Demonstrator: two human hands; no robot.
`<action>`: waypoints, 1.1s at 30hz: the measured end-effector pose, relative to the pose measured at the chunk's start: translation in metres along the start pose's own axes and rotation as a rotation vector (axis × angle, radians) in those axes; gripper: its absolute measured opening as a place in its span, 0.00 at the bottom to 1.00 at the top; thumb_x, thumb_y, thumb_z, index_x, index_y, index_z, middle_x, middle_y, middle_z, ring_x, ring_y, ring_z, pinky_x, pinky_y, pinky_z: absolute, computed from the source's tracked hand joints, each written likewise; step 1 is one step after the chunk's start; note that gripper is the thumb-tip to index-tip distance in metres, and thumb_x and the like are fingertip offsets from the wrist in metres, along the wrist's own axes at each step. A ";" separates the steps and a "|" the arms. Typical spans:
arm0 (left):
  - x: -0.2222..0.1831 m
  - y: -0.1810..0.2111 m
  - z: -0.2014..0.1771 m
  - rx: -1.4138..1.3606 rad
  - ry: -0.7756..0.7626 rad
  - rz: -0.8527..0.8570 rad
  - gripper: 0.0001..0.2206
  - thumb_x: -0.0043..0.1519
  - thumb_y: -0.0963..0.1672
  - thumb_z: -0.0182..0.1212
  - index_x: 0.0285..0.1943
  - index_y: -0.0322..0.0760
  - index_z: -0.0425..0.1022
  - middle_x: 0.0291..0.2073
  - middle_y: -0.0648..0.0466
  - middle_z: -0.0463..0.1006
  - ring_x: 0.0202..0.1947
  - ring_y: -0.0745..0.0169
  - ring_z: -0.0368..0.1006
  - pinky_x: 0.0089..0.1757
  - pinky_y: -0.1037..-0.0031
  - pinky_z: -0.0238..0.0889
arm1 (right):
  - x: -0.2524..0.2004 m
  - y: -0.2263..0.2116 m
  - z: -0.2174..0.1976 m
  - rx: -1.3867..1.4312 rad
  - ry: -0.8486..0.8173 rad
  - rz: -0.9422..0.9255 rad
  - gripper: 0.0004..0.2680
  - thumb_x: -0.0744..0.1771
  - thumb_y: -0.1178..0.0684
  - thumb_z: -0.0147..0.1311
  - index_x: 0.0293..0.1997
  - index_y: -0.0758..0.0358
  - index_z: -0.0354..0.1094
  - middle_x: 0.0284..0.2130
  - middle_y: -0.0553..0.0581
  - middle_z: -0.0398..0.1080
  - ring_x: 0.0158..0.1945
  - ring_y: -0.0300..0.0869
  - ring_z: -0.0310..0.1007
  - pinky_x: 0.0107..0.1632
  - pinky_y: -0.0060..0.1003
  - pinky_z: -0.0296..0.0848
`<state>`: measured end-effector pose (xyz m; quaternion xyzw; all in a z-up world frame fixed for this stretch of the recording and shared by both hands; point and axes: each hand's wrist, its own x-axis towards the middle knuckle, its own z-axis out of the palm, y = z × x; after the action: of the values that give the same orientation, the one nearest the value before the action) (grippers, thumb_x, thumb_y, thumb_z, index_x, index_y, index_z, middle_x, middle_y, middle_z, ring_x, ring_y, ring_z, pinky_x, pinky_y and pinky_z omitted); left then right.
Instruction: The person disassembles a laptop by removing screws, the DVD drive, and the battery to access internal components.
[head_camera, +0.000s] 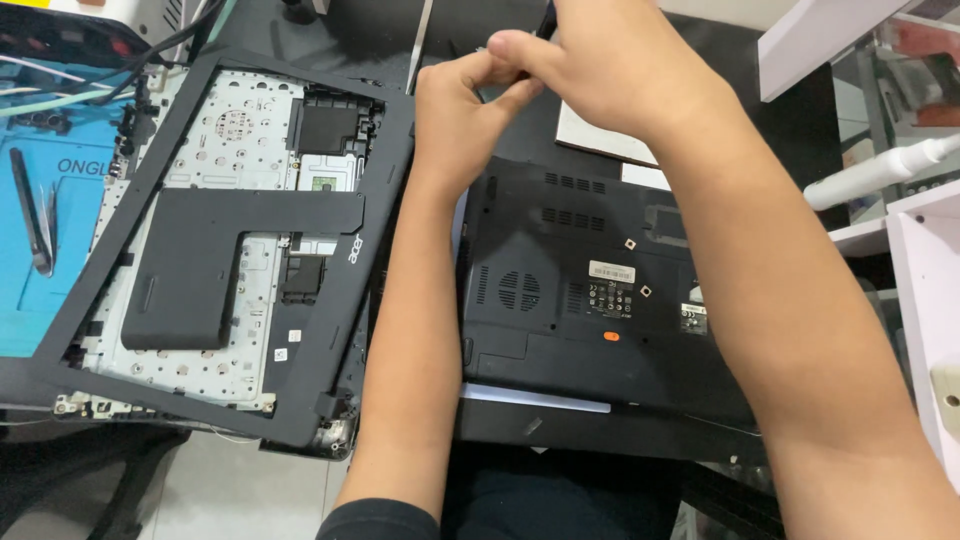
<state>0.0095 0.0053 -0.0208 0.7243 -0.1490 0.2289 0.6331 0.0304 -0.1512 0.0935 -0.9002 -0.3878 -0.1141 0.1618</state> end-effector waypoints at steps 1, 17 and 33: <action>0.001 0.000 0.002 0.017 0.068 0.105 0.09 0.57 0.43 0.72 0.42 0.34 0.81 0.32 0.60 0.83 0.35 0.76 0.80 0.40 0.78 0.71 | -0.001 0.000 0.000 0.007 0.048 0.018 0.10 0.69 0.52 0.64 0.46 0.70 0.71 0.30 0.64 0.73 0.33 0.52 0.75 0.37 0.42 0.73; 0.000 0.004 0.003 0.079 0.055 0.033 0.08 0.58 0.42 0.74 0.44 0.36 0.85 0.34 0.59 0.87 0.36 0.78 0.81 0.41 0.77 0.73 | -0.005 -0.004 0.000 0.170 0.079 0.004 0.06 0.68 0.57 0.61 0.45 0.68 0.72 0.32 0.59 0.74 0.33 0.43 0.75 0.36 0.37 0.73; -0.003 0.012 -0.002 0.200 0.089 0.047 0.13 0.52 0.41 0.79 0.37 0.31 0.77 0.30 0.56 0.82 0.34 0.68 0.79 0.40 0.76 0.71 | -0.008 -0.002 0.000 0.228 0.079 0.022 0.07 0.67 0.57 0.65 0.45 0.67 0.71 0.31 0.57 0.74 0.34 0.40 0.75 0.37 0.35 0.74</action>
<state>0.0004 0.0049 -0.0119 0.7693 -0.1141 0.2895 0.5580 0.0231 -0.1553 0.0913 -0.8751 -0.3816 -0.1027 0.2794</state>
